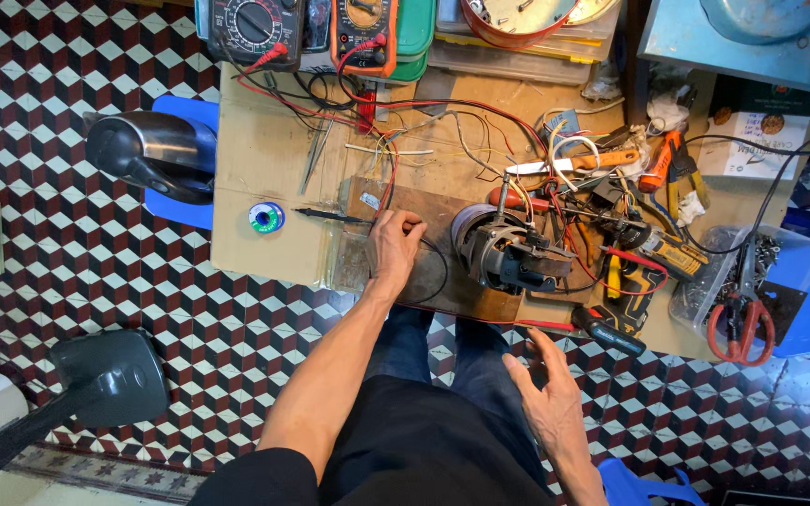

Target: The person disassembles a small electric motor, strips and twists wires, and uses a cordless drill to remove screws from the motor housing. They separate the motor into its main components and inspect the internal parts.

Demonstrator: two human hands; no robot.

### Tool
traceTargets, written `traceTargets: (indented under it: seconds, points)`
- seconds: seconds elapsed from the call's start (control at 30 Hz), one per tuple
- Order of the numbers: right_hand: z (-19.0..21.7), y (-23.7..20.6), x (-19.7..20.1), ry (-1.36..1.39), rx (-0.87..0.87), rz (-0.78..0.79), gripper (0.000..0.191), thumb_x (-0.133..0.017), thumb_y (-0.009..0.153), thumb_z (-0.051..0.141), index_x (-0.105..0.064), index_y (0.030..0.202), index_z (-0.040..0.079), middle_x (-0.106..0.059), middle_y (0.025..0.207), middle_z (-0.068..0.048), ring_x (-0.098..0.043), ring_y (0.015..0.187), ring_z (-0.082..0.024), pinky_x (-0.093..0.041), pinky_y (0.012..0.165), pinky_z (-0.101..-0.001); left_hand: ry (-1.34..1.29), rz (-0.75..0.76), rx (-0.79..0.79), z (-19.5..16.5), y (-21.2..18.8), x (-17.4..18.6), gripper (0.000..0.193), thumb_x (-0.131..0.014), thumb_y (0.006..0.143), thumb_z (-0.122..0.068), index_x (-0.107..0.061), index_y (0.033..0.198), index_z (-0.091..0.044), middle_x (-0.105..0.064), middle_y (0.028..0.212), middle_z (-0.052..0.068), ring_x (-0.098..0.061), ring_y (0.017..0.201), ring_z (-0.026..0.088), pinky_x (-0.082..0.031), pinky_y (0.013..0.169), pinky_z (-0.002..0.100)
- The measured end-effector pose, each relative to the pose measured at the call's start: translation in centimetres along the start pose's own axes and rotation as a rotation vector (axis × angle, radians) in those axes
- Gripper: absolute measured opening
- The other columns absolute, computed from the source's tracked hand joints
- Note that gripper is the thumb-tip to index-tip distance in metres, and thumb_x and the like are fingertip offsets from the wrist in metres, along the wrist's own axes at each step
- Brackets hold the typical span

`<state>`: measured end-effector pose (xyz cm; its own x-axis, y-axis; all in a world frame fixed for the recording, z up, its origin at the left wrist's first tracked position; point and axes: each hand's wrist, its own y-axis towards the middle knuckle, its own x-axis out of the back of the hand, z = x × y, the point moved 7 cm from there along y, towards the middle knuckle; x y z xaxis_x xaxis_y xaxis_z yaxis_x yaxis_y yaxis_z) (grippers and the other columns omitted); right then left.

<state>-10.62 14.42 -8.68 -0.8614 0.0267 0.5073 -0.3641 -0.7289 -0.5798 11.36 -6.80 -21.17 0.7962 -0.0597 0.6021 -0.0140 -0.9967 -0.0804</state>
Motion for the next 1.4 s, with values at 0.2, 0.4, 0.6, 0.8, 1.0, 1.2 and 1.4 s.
traceTargets:
  seconds: [0.2,0.4,0.6,0.8,1.0,1.2,1.4]
  points:
    - [1.7,-0.6,-0.8,-0.016,-0.041,0.045,0.065,-0.070,0.087,0.036,-0.052,0.144,0.010,-0.061,0.136,-0.012,-0.066,0.116,-0.023,-0.052,0.096,-0.0377,-0.059,0.049,0.034,-0.2,0.0,0.1,0.013,-0.078,0.087,-0.015,-0.071,0.091,-0.005,-0.070,0.089,0.011,-0.070,0.077,0.024,-0.055,0.068,0.037]
    - [5.2,-1.2,-1.6,0.191,0.047,0.139,0.047,-0.067,0.093,0.027,-0.062,0.135,0.006,-0.073,0.126,-0.011,-0.068,0.119,-0.020,-0.051,0.102,-0.0352,-0.347,0.119,0.132,-6.0,-2.4,4.7,0.013,-0.077,0.091,-0.015,-0.070,0.098,-0.005,-0.077,0.090,0.007,-0.075,0.081,0.016,-0.060,0.074,0.030]
    - [9.0,-1.1,-0.4,0.905,0.091,0.007,0.032,-0.056,0.103,0.015,-0.065,0.125,-0.007,-0.075,0.116,-0.017,-0.073,0.105,-0.024,-0.059,0.096,-0.0347,-0.339,0.168,-0.210,-18.1,-7.0,10.0,0.029,-0.078,0.093,-0.011,-0.064,0.118,-0.008,-0.078,0.098,0.006,-0.078,0.090,0.014,-0.063,0.079,0.028]
    - [10.0,-0.5,0.4,1.195,0.097,0.003,0.027,-0.060,0.101,0.014,-0.066,0.120,-0.004,-0.073,0.114,-0.015,-0.071,0.106,-0.021,-0.056,0.099,-0.0336,-0.409,0.264,-0.317,-22.2,-8.9,10.3,0.040,-0.075,0.096,-0.007,-0.058,0.131,-0.010,-0.077,0.104,0.008,-0.078,0.096,0.015,-0.065,0.082,0.029]
    - [8.0,-1.2,0.3,1.258,0.027,-0.022,0.026,-0.064,0.100,0.015,-0.069,0.121,-0.001,-0.072,0.109,-0.008,-0.068,0.099,-0.014,-0.055,0.095,-0.0308,-0.422,0.381,-0.252,-22.7,-9.6,8.9,0.041,-0.074,0.095,-0.009,-0.057,0.133,-0.011,-0.079,0.102,0.008,-0.079,0.092,0.016,-0.065,0.079,0.029]
    - [7.0,-1.9,1.1,1.274,0.063,-0.056,0.026,-0.064,0.099,0.016,-0.069,0.119,0.000,-0.073,0.108,-0.008,-0.070,0.099,-0.016,-0.057,0.095,-0.0326,-0.356,0.445,-0.336,-23.6,-10.2,8.0,0.043,-0.073,0.097,-0.010,-0.054,0.135,-0.012,-0.080,0.103,0.008,-0.080,0.092,0.016,-0.066,0.078,0.029]
    - [5.6,-3.0,3.0,1.174,0.155,-0.069,0.027,-0.064,0.100,0.017,-0.070,0.121,0.001,-0.073,0.109,-0.008,-0.068,0.100,-0.013,-0.056,0.093,-0.0311,-0.334,0.496,-0.400,-25.1,-11.5,6.4,0.042,-0.074,0.095,-0.010,-0.055,0.133,-0.012,-0.080,0.101,0.010,-0.080,0.093,0.019,-0.066,0.076,0.029]
